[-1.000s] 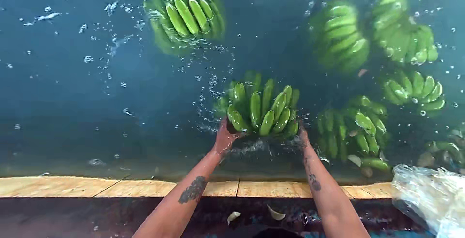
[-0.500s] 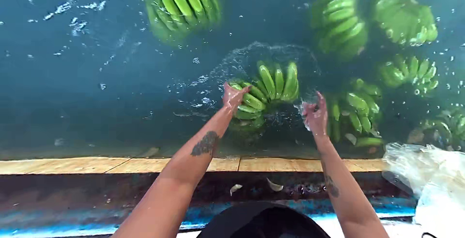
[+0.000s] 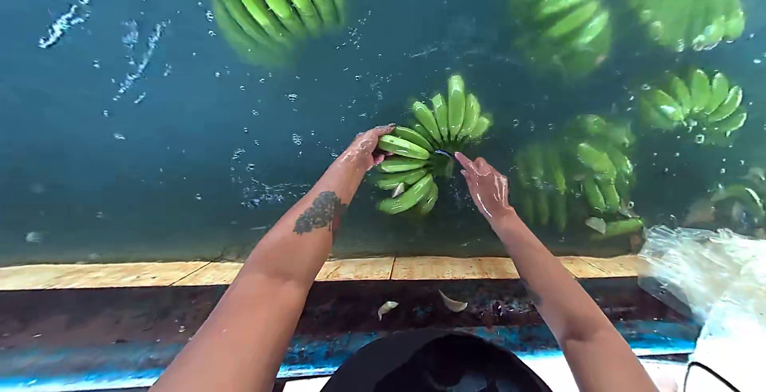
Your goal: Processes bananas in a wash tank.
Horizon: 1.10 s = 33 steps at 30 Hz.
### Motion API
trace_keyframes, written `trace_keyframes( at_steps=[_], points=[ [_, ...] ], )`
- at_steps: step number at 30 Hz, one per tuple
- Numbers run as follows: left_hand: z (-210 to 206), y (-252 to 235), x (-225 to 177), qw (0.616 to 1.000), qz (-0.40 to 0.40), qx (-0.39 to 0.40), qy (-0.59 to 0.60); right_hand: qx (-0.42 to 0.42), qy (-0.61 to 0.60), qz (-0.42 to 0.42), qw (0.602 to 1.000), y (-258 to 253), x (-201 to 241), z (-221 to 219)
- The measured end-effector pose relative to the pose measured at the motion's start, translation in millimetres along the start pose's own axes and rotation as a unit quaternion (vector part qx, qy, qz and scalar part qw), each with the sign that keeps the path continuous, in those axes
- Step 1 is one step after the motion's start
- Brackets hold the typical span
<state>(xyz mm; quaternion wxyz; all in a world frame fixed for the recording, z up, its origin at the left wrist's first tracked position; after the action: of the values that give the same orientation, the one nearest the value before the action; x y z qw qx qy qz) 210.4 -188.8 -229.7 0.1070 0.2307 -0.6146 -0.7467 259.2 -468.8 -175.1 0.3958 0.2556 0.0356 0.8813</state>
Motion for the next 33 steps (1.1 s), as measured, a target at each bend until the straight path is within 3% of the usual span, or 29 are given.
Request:
trace_keyframes(
  at_steps=[3, 8, 10, 13, 16, 18, 20, 22, 24, 26, 29, 31, 33],
  points=[
    [0.0, 4.0, -4.5, 1.0, 0.009, -0.004, 0.007, -0.034, 0.028, 0.051, 0.998, -7.5, -4.1, 5.3],
    [-4.7, 0.0, -12.7, 1.0, 0.015, 0.011, 0.0, -0.021, 0.054, 0.096, 0.994, -21.5, -4.0, 17.4],
    [-8.0, -3.3, -15.0, 1.0, 0.014, 0.017, 0.005, 0.031, 0.061, 0.077, 0.995, -31.0, 3.6, 16.2],
    [-14.6, -4.7, -13.8, 1.0, -0.01, 0.002, 0.01, 0.191, 0.042, 0.0, 0.981, -43.0, 43.8, 38.5],
    [-4.8, 43.3, -44.5, 0.98, -0.185, -0.075, -0.004, 0.242, 0.078, -0.037, 0.967, -52.7, 75.4, 118.9],
    [29.6, 96.9, -64.9, 0.931, -0.314, -0.162, -0.094, 0.177, 0.039, -0.047, 0.982, -46.3, 39.0, 144.0],
    [69.4, 130.8, -78.1, 0.89, -0.36, -0.236, -0.148, 0.113, -0.083, -0.075, 0.987, -33.9, -14.9, 122.5],
    [107.4, 134.7, -62.8, 0.878, -0.332, -0.285, -0.193, 0.061, -0.244, -0.164, 0.954, -14.4, -45.0, 56.6],
    [131.9, 118.7, -29.7, 0.87, -0.294, -0.313, -0.244, -0.006, -0.37, -0.254, 0.894, 1.3, -36.6, -8.0],
    [139.8, 91.3, 7.5, 0.877, -0.226, -0.31, -0.288, -0.058, -0.476, -0.342, 0.808, 7.7, -18.7, -56.7],
    [130.2, 62.3, 59.3, 0.881, -0.187, -0.295, -0.319, -0.105, -0.571, -0.396, 0.711, -1.5, 11.0, -84.8],
    [105.8, 64.0, 83.6, 0.853, -0.29, -0.29, -0.324, -0.112, -0.574, -0.387, 0.713, -10.8, 25.0, -74.2],
    [73.6, 64.3, 98.1, 0.799, -0.437, -0.244, -0.333, -0.103, -0.548, -0.327, 0.763, -18.4, 28.0, -59.3]
  ],
)
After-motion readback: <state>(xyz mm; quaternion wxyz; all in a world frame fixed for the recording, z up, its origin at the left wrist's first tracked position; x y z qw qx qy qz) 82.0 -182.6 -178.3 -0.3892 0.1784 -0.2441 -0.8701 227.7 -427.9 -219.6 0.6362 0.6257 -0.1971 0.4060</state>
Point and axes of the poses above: each hand's wrist, its own y-axis away from the middle knuckle, its own z-axis out of the back of the hand, x = y × z, the point moved 4 cm from there along -y, towards the middle knuckle, and after that the axes turned 12 degrees about z, right-handed, at the moved point
